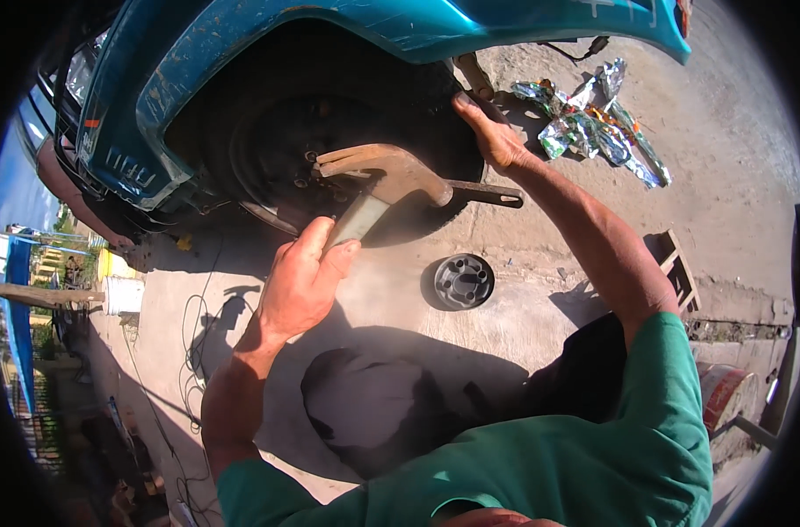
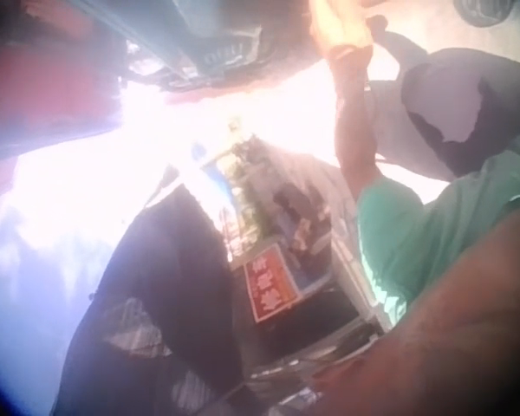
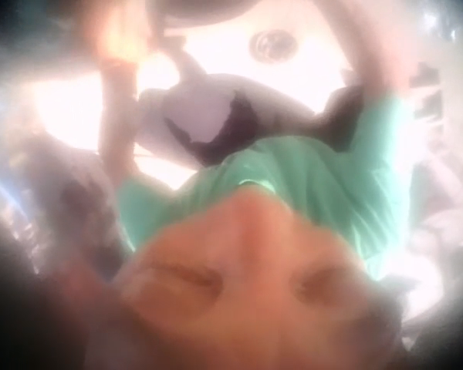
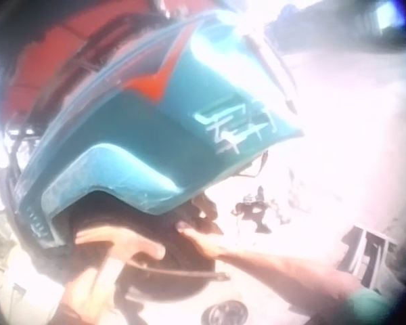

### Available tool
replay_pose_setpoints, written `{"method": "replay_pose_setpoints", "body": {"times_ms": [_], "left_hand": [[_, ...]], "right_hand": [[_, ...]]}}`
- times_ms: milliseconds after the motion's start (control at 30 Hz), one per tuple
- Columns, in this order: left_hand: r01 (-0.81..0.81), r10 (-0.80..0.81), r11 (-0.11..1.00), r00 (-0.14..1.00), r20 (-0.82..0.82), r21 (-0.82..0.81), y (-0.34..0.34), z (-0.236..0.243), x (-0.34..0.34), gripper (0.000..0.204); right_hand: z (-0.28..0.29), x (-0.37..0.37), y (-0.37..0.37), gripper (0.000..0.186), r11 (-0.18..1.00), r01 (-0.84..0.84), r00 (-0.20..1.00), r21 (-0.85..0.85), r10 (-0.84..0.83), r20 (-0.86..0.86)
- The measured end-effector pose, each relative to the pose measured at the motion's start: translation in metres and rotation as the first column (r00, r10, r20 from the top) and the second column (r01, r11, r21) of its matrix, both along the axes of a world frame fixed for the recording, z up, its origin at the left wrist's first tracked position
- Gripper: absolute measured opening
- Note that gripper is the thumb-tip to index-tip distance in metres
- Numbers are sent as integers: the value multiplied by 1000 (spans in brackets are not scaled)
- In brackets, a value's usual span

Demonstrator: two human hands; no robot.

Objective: The person loosens several nuts on a wheel using a wrench and then hammers the wheel. The person then places several nuts onto the wheel by hand and tightens them using the wrench before attaching a hubcap.

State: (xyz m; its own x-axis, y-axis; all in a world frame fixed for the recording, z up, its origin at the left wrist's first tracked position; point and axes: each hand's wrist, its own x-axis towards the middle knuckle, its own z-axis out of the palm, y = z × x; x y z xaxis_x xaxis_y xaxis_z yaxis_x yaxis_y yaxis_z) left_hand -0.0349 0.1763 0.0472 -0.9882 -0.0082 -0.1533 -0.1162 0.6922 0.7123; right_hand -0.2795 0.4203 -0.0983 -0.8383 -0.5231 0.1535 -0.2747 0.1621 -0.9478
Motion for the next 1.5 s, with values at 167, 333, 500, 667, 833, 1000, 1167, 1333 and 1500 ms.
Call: {"method": "replay_pose_setpoints", "body": {"times_ms": [167, 333, 500, 667, 833, 1000, 1167, 1333, 1500], "left_hand": [[-115, 119, 993, 948, -296, 30, 35, 70, 11, 26], [164, 272, 895, 536, -799, 415, 56, 101, 1, 37], [-51, 32, 978, 995, -93, -204, 38, -4, -17, 32], [-134, 126, 988, 987, -102, -73, 34, 32, -10, 27], [-174, 282, 956, 766, -577, 237, 45, 101, 1, 35], [143, 258, 923, 454, -853, 356, 62, 82, -17, 45], [-43, 51, 974, 998, 32, -224, 39, 0, -17, 28], [-206, 216, 975, 966, -145, 82, 31, 51, -4, 26], [-22, 204, 962, 721, -663, 272, 12, 116, 14, 35]], "right_hand": [[2, 10, 14, 50, 959, 53, 972, 279, 14, -236], [12, 13, 16, 62, 980, 62, 989, 191, -34, -146], [12, 20, 8, 85, 982, 178, 982, -63, -182, -57], [31, 19, -1, 77, 988, 104, 995, -113, -104, 4], [22, 1, 14, 60, 1000, 16, 993, -15, -18, -120], [15, 9, 9, 62, 998, 51, 983, 30, -45, -179], [16, 25, 7, 81, 976, 177, 976, -128, -191, -102], [16, 4, 3, 73, 989, 114, 989, -89, -122, -86], [3, -13, -6, 61, 985, 170, 956, 36, -156, -247]]}}
